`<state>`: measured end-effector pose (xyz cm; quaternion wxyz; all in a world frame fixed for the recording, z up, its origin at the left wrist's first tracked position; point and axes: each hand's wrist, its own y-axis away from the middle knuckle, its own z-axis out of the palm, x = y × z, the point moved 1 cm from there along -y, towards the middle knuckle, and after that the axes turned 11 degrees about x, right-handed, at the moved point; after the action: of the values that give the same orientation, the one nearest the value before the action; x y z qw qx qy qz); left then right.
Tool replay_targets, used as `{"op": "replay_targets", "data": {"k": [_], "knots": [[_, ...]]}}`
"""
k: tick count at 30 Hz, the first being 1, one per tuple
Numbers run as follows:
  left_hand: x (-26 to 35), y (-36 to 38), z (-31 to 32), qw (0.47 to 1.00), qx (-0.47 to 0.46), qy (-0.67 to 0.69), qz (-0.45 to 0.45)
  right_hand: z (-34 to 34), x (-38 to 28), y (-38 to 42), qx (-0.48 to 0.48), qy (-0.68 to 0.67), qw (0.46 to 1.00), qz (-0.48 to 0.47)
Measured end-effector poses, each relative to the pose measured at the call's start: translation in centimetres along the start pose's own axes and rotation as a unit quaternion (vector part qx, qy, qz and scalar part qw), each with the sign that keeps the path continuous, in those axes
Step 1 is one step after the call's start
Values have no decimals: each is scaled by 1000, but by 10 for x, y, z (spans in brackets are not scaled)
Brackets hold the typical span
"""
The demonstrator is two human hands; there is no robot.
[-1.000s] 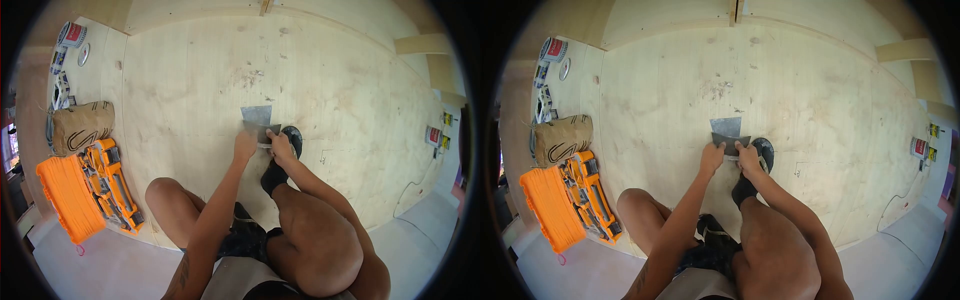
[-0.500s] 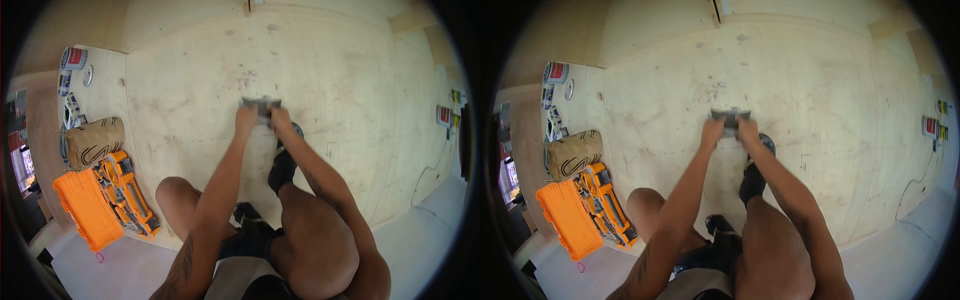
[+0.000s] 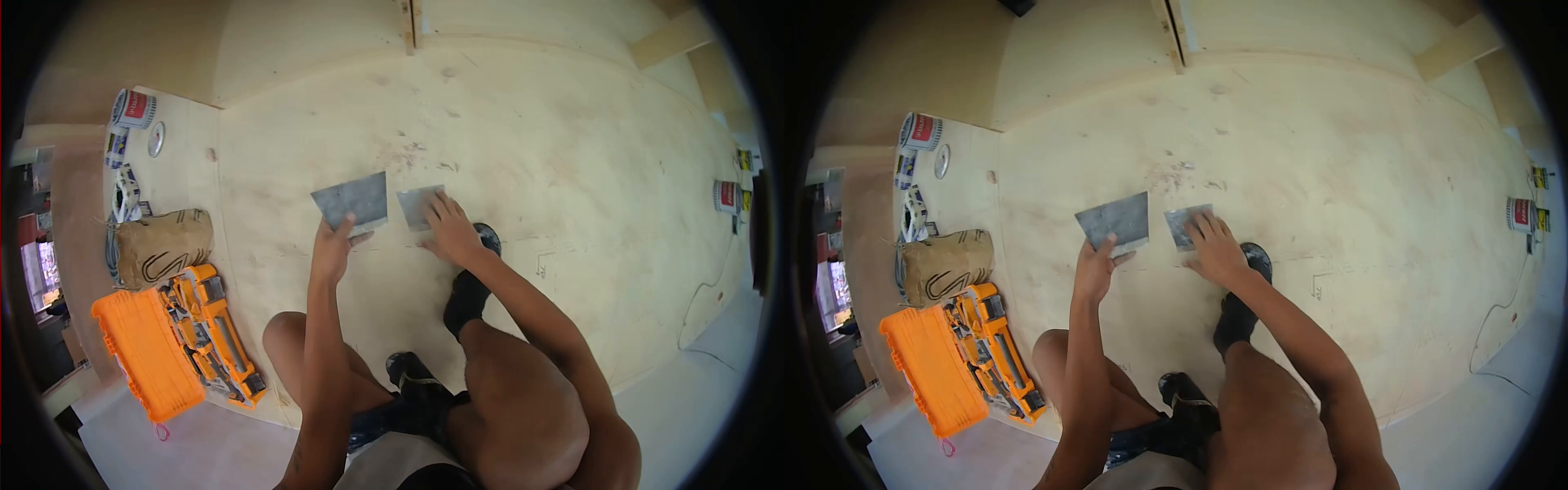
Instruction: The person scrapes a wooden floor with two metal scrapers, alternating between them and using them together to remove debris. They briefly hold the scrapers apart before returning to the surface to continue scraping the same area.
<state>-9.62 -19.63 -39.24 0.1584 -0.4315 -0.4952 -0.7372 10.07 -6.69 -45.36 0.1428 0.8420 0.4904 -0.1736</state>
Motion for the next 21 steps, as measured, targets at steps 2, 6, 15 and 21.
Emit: {"op": "replay_targets", "data": {"k": [2,6,15,21], "knots": [[9,11,-8,996,-52,-62,36,13,0,8,6,22,999,-29],[33,29,-15,991,-26,-116,67,19,-2,23,-11,97,989,-107],[22,33,-7,956,18,287,-58,-5,25,-29,41,113,954,-274],[11,36,40,938,-40,315,-138,-84,82,-35,231,-246,893,298]]}}
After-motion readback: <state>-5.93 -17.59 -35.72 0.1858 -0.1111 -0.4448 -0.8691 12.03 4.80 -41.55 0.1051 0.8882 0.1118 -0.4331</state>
